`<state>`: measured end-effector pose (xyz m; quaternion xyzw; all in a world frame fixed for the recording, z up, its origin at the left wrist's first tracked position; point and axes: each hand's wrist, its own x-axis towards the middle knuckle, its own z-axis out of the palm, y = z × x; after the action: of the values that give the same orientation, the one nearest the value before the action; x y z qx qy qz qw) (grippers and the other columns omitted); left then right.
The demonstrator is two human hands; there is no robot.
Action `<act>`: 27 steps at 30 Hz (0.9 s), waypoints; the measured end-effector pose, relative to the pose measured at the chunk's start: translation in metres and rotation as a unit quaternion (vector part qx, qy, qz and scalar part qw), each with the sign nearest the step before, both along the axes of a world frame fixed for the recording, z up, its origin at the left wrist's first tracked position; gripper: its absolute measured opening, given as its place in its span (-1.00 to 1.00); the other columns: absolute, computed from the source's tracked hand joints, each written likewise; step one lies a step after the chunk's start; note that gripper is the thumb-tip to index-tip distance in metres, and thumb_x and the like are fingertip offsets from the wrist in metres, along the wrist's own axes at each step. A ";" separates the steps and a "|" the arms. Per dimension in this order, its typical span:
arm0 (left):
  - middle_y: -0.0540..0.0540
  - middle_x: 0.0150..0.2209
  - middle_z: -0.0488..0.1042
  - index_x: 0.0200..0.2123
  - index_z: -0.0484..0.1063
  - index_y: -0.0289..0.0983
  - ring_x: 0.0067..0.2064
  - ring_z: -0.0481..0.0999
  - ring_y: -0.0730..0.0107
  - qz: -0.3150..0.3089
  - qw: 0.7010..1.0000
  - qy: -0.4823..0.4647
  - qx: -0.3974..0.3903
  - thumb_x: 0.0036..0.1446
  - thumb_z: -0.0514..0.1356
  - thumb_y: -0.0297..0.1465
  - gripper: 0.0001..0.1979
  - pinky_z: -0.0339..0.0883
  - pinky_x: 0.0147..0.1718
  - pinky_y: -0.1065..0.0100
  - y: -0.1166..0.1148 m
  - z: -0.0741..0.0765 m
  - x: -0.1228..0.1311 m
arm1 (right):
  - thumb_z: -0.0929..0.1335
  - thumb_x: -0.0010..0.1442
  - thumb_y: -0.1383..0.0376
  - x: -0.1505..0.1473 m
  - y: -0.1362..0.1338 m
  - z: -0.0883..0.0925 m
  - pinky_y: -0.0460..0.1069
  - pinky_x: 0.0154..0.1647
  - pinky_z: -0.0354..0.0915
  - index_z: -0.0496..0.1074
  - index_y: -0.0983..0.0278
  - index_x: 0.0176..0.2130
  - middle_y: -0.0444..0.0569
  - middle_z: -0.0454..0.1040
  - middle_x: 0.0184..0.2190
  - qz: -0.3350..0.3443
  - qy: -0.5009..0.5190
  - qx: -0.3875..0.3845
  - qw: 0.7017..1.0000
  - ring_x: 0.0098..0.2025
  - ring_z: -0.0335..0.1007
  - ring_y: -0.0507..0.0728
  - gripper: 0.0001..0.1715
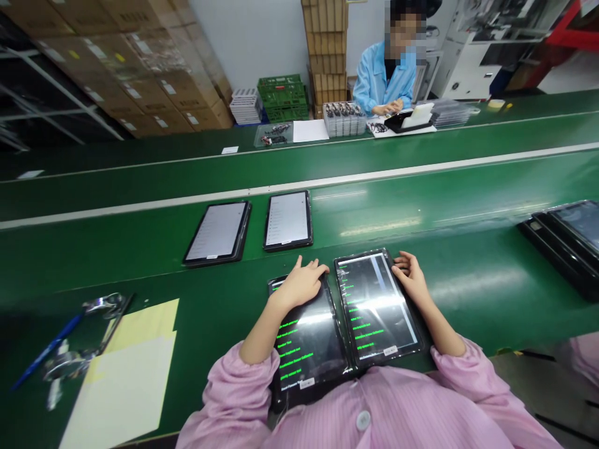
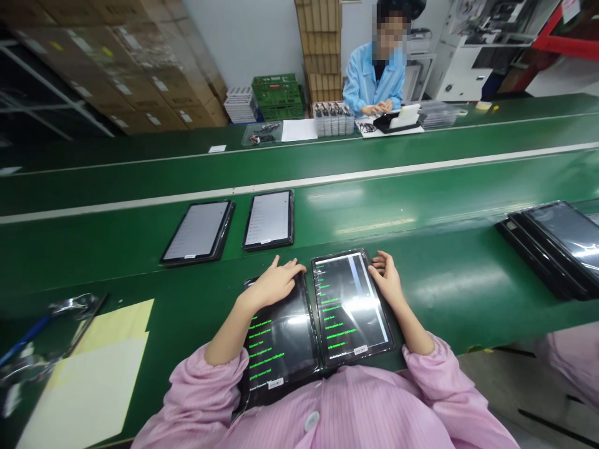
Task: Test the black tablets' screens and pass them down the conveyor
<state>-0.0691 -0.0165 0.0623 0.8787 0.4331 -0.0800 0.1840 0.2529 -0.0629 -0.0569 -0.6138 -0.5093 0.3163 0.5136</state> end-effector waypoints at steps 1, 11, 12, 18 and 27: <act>-0.27 0.22 0.40 0.11 0.32 -0.22 0.36 0.21 0.13 0.000 1.000 -0.002 -0.005 0.15 -0.09 -0.57 -0.51 -0.13 0.33 -0.26 0.001 0.001 -0.001 | 0.40 0.11 -0.14 0.000 0.000 0.000 0.18 -0.13 0.46 0.26 0.21 0.10 0.08 0.45 -0.15 0.000 0.000 0.001 1.000 -0.17 0.45 0.22 -0.26; -0.42 0.41 0.01 0.33 0.08 -0.35 0.46 -0.17 -0.15 0.027 0.996 -0.081 -0.010 0.26 -0.03 -0.36 -0.42 -0.43 0.28 -0.43 -0.050 -0.014 0.011 | 0.29 0.19 -0.19 0.010 -0.049 0.033 0.25 -0.10 0.44 0.48 0.23 -0.09 0.10 0.56 -0.23 0.044 -0.091 -0.099 0.990 -0.16 0.50 0.33 -0.38; -0.40 0.41 0.01 0.38 -0.02 -0.34 0.46 -0.16 -0.09 0.022 0.992 -0.117 -0.031 0.28 -0.04 -0.33 -0.37 -0.41 0.31 -0.38 -0.062 -0.019 0.014 | 0.29 0.19 -0.19 0.013 -0.058 0.035 0.24 -0.12 0.44 0.51 0.22 -0.12 0.10 0.57 -0.21 0.055 -0.092 -0.112 0.988 -0.14 0.50 0.34 -0.40; -0.36 0.43 -0.03 0.43 -0.54 -0.29 0.46 -0.14 0.01 0.080 0.969 -0.207 -0.104 0.31 -0.04 -0.34 -0.18 -0.45 0.33 -0.36 -0.097 -0.027 0.036 | 0.41 0.07 -0.20 -0.001 -0.075 0.045 0.16 -0.35 0.50 0.55 0.17 -0.13 0.04 0.61 -0.28 0.048 0.115 -0.183 0.975 -0.27 0.56 0.34 -0.41; -0.08 0.49 -0.33 0.45 -0.39 -0.04 0.48 -0.39 0.03 0.268 0.906 -0.327 0.028 0.40 -0.19 -0.04 -0.33 -0.45 0.38 -0.18 -0.141 -0.023 -0.042 | 0.45 0.00 -0.07 -0.031 -0.054 0.073 0.09 -0.36 0.44 0.48 0.16 -0.29 -0.05 0.55 -0.37 0.038 0.174 -0.166 0.970 -0.34 0.49 0.28 -0.59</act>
<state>-0.1111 -0.1570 0.0395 0.7115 0.5699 0.2761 0.3046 0.2216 -0.1166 0.0159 -0.6061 -0.3751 0.5181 0.4728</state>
